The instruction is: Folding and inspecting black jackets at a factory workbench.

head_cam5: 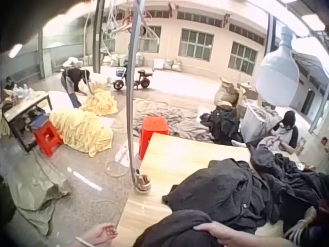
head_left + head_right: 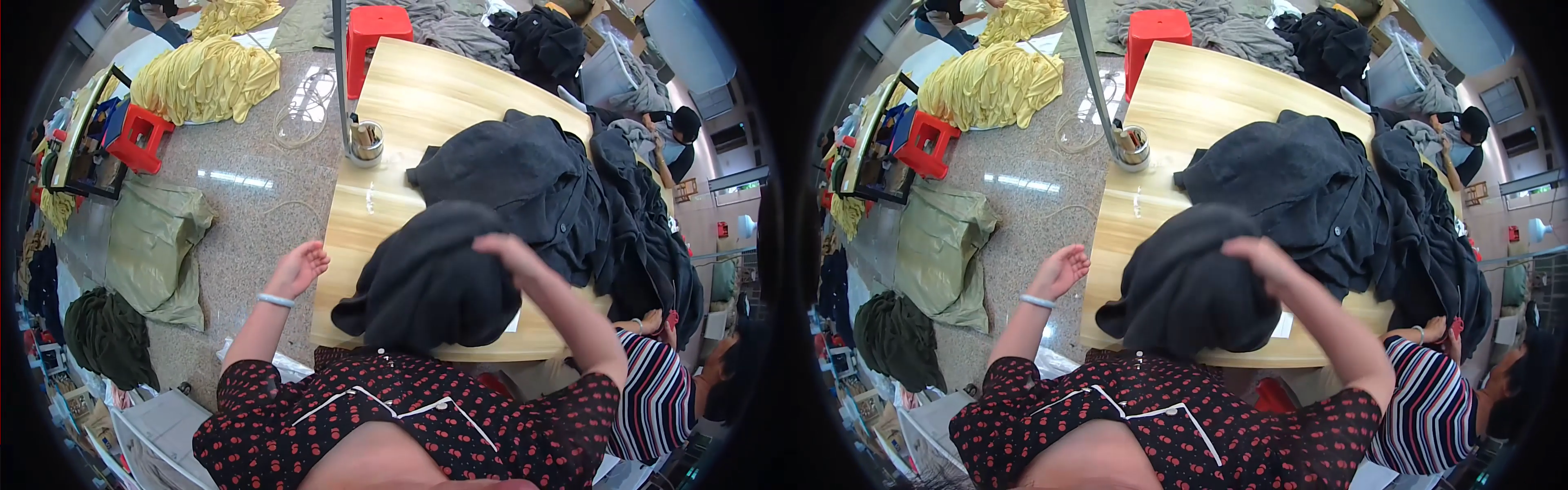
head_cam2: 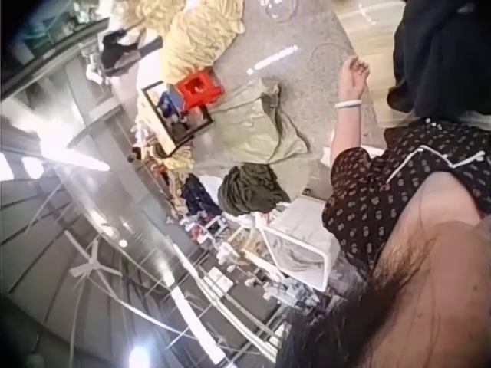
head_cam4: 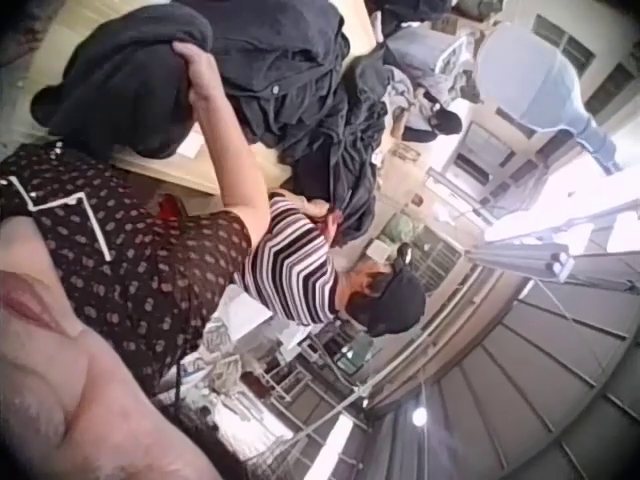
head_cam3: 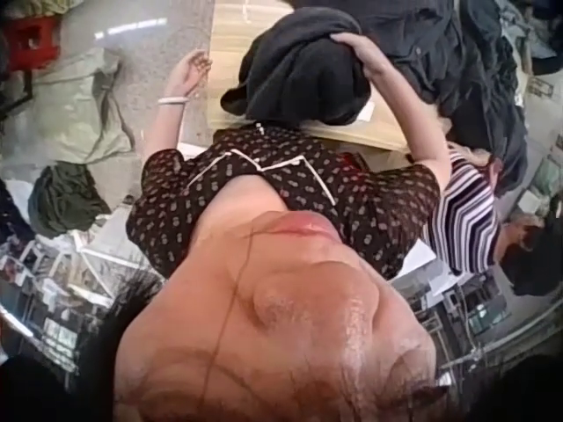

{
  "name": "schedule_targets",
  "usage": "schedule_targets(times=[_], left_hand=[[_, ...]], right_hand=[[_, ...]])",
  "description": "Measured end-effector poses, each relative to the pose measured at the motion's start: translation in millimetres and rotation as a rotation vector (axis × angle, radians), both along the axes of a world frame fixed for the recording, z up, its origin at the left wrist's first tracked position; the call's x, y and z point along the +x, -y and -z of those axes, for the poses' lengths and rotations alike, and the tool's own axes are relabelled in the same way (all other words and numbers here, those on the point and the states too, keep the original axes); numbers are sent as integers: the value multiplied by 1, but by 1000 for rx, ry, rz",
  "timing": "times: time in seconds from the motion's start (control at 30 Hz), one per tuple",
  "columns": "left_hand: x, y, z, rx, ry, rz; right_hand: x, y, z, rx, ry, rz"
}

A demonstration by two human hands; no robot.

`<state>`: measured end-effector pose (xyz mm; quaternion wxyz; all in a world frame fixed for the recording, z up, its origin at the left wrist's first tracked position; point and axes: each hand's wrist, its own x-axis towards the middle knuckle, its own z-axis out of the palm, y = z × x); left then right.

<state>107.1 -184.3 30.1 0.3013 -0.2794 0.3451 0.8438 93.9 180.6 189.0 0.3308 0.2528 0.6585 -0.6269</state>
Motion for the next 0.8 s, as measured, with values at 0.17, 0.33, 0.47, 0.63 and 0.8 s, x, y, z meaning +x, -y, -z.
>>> schedule_targets(times=[0.17,0.33,0.47,0.63,0.8], left_hand=[[9,2,-1,-116,42,-87],[17,-3,5,-189,-3,-135],[7,-36,24,-160,89,-15],[-5,-55,18,-203,87,114],[-14,-64,8,-323,34,202]], right_hand=[[-279,-138,-72,-245,-960,629],[-330,-202,-138,372,-1095,601],[-260,-335,20,932,-544,298],[-174,-291,146,1143,-117,840],[-146,-329,200,906,-157,836]])
